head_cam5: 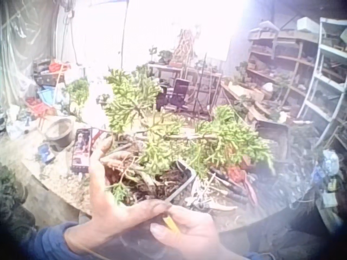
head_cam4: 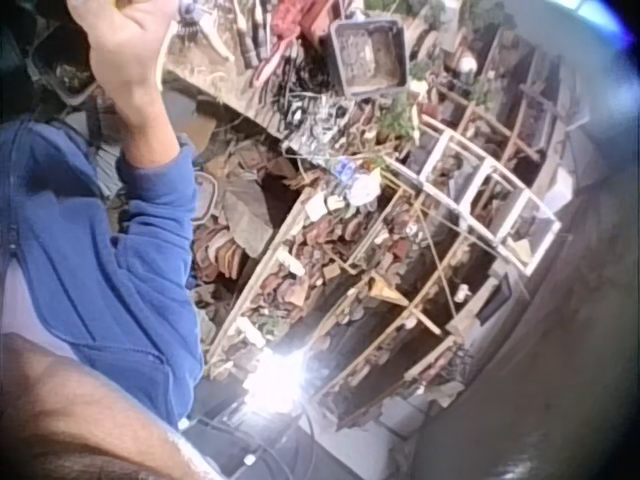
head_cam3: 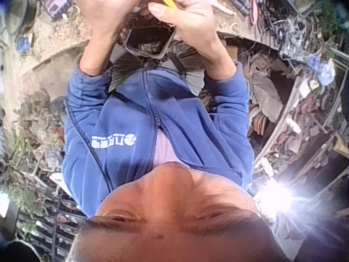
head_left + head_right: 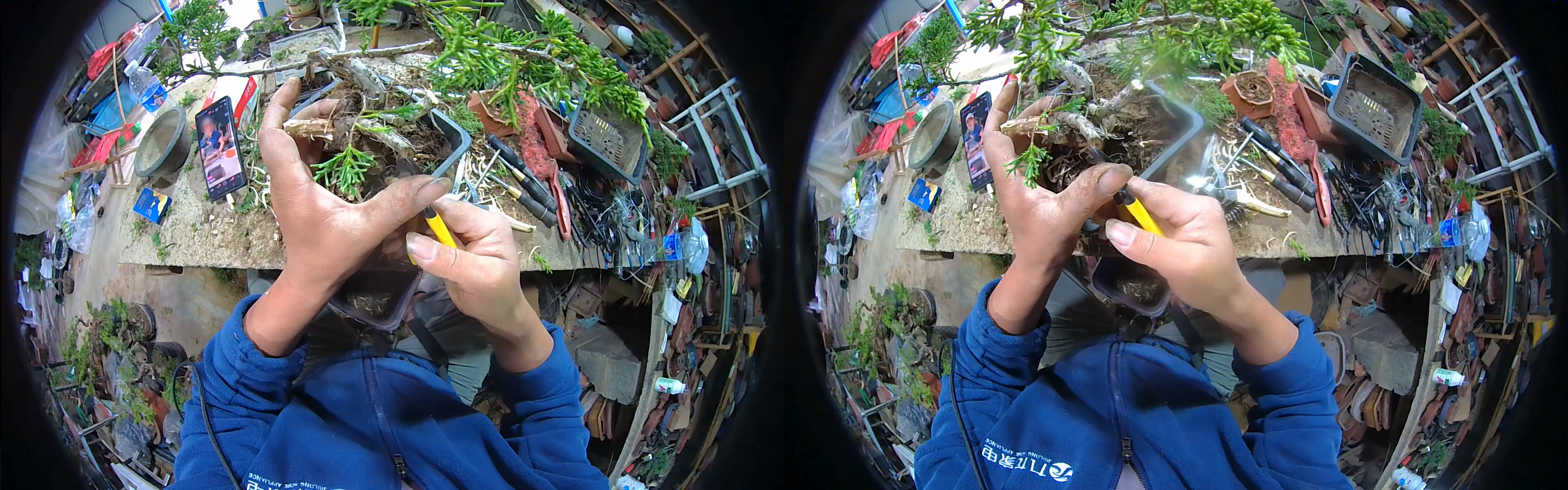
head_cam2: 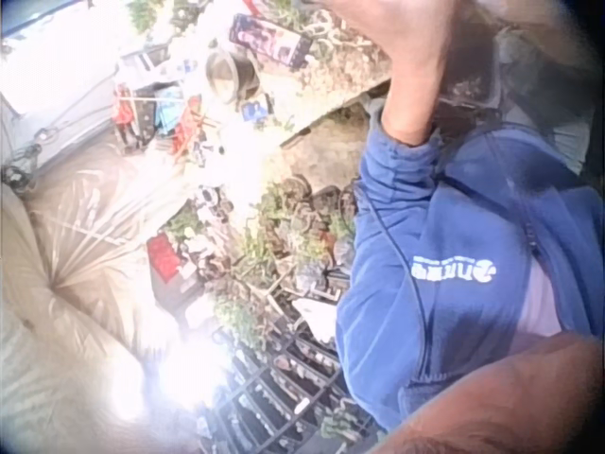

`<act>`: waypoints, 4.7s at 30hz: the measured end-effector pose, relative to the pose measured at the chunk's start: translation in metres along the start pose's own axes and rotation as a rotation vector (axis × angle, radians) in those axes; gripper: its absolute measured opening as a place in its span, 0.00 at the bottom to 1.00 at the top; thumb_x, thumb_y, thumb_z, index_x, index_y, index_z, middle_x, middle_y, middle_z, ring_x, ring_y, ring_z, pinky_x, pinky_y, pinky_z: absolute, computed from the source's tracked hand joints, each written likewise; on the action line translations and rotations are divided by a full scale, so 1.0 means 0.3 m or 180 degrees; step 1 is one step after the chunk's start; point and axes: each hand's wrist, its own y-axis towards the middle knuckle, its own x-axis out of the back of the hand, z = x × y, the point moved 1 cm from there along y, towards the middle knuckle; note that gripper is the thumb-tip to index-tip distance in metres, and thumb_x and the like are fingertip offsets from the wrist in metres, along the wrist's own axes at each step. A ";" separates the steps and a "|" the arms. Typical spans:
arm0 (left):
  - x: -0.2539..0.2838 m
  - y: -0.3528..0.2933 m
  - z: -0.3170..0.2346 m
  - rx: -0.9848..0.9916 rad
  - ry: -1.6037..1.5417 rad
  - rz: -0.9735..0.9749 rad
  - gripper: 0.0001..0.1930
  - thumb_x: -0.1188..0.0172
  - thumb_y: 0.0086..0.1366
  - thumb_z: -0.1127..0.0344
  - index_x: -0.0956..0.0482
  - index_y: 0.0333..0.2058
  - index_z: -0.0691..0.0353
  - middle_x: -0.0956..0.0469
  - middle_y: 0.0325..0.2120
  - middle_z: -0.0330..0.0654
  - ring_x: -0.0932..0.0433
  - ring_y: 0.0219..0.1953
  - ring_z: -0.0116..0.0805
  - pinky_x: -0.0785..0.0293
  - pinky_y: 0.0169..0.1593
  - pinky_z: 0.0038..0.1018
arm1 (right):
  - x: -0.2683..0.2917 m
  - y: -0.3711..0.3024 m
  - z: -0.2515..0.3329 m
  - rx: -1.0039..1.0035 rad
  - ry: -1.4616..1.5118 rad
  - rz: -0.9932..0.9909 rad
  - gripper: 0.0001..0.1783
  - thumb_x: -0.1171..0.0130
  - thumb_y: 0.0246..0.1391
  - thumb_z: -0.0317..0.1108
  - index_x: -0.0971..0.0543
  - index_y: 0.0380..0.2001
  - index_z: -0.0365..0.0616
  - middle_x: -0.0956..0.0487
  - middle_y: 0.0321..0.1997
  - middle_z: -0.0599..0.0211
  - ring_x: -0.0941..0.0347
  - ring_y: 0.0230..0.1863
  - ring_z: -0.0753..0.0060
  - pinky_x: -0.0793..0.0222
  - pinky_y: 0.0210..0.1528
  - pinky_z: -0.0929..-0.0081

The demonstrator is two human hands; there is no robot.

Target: The person trims a small potted bonsai tree using yellow-handled pruning shears. They repeatedly cut small branches and twigs while holding the plant steady with the other hand. The work is performed at a cluttered workbench with other bonsai and tools visible.

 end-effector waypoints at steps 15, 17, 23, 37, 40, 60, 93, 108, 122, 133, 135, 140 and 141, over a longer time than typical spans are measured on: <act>-0.021 -0.003 -0.001 -0.0089 0.0177 -0.0158 0.53 0.14 0.50 0.58 0.39 0.68 0.65 0.28 0.57 0.48 0.25 0.54 0.35 0.23 0.58 0.33 | 0.001 0.005 -0.047 0.0161 0.0123 -0.0175 0.23 0.35 0.64 0.21 0.21 0.61 0.27 0.15 0.49 0.63 0.19 0.44 0.76 0.23 0.50 0.76; -0.019 -0.008 0.001 -0.0051 0.0089 -0.0132 0.53 0.14 0.50 0.58 0.40 0.68 0.65 0.28 0.58 0.48 0.25 0.55 0.35 0.23 0.59 0.33 | -0.003 0.006 -0.053 0.0853 -0.1314 -0.0475 0.23 0.33 0.61 0.21 0.20 0.59 0.27 0.15 0.45 0.60 0.19 0.41 0.73 0.23 0.46 0.75; -0.014 -0.014 0.010 -0.0036 -0.0144 -0.0090 0.51 0.19 0.56 0.63 0.43 0.71 0.67 0.28 0.61 0.50 0.22 0.55 0.35 0.23 0.59 0.32 | -0.028 0.058 -0.120 0.2677 -0.3215 -0.1150 0.29 0.29 0.47 0.18 0.19 0.56 0.27 0.17 0.41 0.47 0.19 0.37 0.46 0.21 0.42 0.60; 0.050 0.004 0.037 0.0267 -0.0875 0.0184 0.45 0.38 0.54 0.74 0.44 0.72 0.69 0.28 0.60 0.51 0.24 0.56 0.35 0.27 0.63 0.33 | -0.049 0.036 -0.024 0.1663 -0.4033 -0.0288 0.27 0.30 0.52 0.24 0.17 0.57 0.34 0.16 0.43 0.51 0.19 0.42 0.48 0.21 0.46 0.60; 0.079 0.022 0.049 0.0221 -0.1177 0.0322 0.46 0.37 0.55 0.68 0.42 0.73 0.68 0.26 0.60 0.50 0.23 0.55 0.34 0.25 0.62 0.32 | -0.041 0.028 0.032 0.1206 -0.4092 0.0191 0.25 0.31 0.55 0.30 0.17 0.57 0.35 0.17 0.41 0.54 0.19 0.41 0.47 0.22 0.46 0.58; 0.067 0.065 0.011 0.0421 -0.0971 0.0413 0.69 0.11 0.49 0.58 0.56 0.77 0.69 0.27 0.61 0.55 0.23 0.61 0.42 0.25 0.65 0.38 | -0.029 0.160 0.356 -0.0993 -0.3251 0.0611 0.25 0.28 0.60 0.32 0.17 0.60 0.34 0.18 0.35 0.72 0.26 0.35 0.83 0.30 0.38 0.79; 0.084 0.045 0.073 0.0162 -0.0888 0.0302 0.56 0.21 0.57 0.68 0.49 0.77 0.64 0.27 0.61 0.51 0.22 0.55 0.34 0.24 0.60 0.33 | 0.077 -0.025 0.088 0.0718 -0.4323 0.0527 0.35 0.41 0.60 0.23 0.28 0.72 0.40 0.21 0.61 0.50 0.23 0.58 0.48 0.28 0.64 0.60; 0.096 0.040 0.051 0.0040 -0.0472 0.0518 0.24 0.23 0.59 0.63 0.13 0.54 0.60 0.34 0.69 0.61 0.35 0.71 0.52 0.40 0.72 0.45 | 0.323 -0.123 0.116 -0.0550 0.1602 -0.1986 0.31 0.48 0.69 0.53 0.26 0.61 0.37 0.16 0.42 0.60 0.17 0.37 0.60 0.16 0.46 0.57; 0.122 0.048 0.022 0.0226 -0.0406 0.0827 0.41 0.18 0.50 0.48 0.17 0.60 0.63 0.26 0.63 0.55 0.32 0.69 0.52 0.37 0.71 0.46 | -0.094 0.028 -0.019 0.2333 -0.3670 -0.0740 0.39 0.35 0.38 0.22 0.21 0.61 0.25 0.19 0.56 0.38 0.18 0.51 0.42 0.22 0.56 0.57; 0.115 0.049 0.030 0.0178 -0.0223 0.0664 0.37 0.14 0.49 0.51 0.14 0.55 0.65 0.27 0.63 0.56 0.28 0.66 0.51 0.32 0.68 0.43 | -0.043 0.065 -0.044 0.2522 -0.3525 -0.0546 0.38 0.37 0.33 0.18 0.20 0.57 0.22 0.16 0.51 0.38 0.16 0.47 0.40 0.19 0.52 0.57; 0.110 0.050 0.023 0.0261 -0.0343 0.0604 0.37 0.13 0.47 0.50 0.13 0.53 0.64 0.26 0.62 0.55 0.28 0.66 0.49 0.31 0.68 0.42 | -0.029 0.071 -0.040 0.2559 -0.3496 -0.0454 0.37 0.38 0.35 0.17 0.19 0.57 0.22 0.15 0.50 0.38 0.13 0.43 0.46 0.17 0.48 0.62; 0.096 0.057 0.014 0.0297 -0.0359 0.0466 0.37 0.11 0.43 0.52 0.12 0.51 0.64 0.25 0.60 0.55 0.27 0.65 0.48 0.30 0.67 0.41 | 0.031 0.074 -0.044 0.1306 -0.2439 0.0187 0.33 0.39 0.46 0.18 0.20 0.61 0.25 0.14 0.36 0.46 0.16 0.33 0.63 0.22 0.38 0.75; 0.094 0.056 0.013 0.0316 -0.0279 0.0447 0.36 0.11 0.43 0.53 0.12 0.50 0.64 0.25 0.60 0.55 0.27 0.65 0.48 0.30 0.67 0.41 | 0.032 0.075 -0.065 0.0748 -0.1128 0.0301 0.32 0.39 0.46 0.19 0.21 0.59 0.24 0.14 0.38 0.47 0.18 0.33 0.64 0.24 0.35 0.75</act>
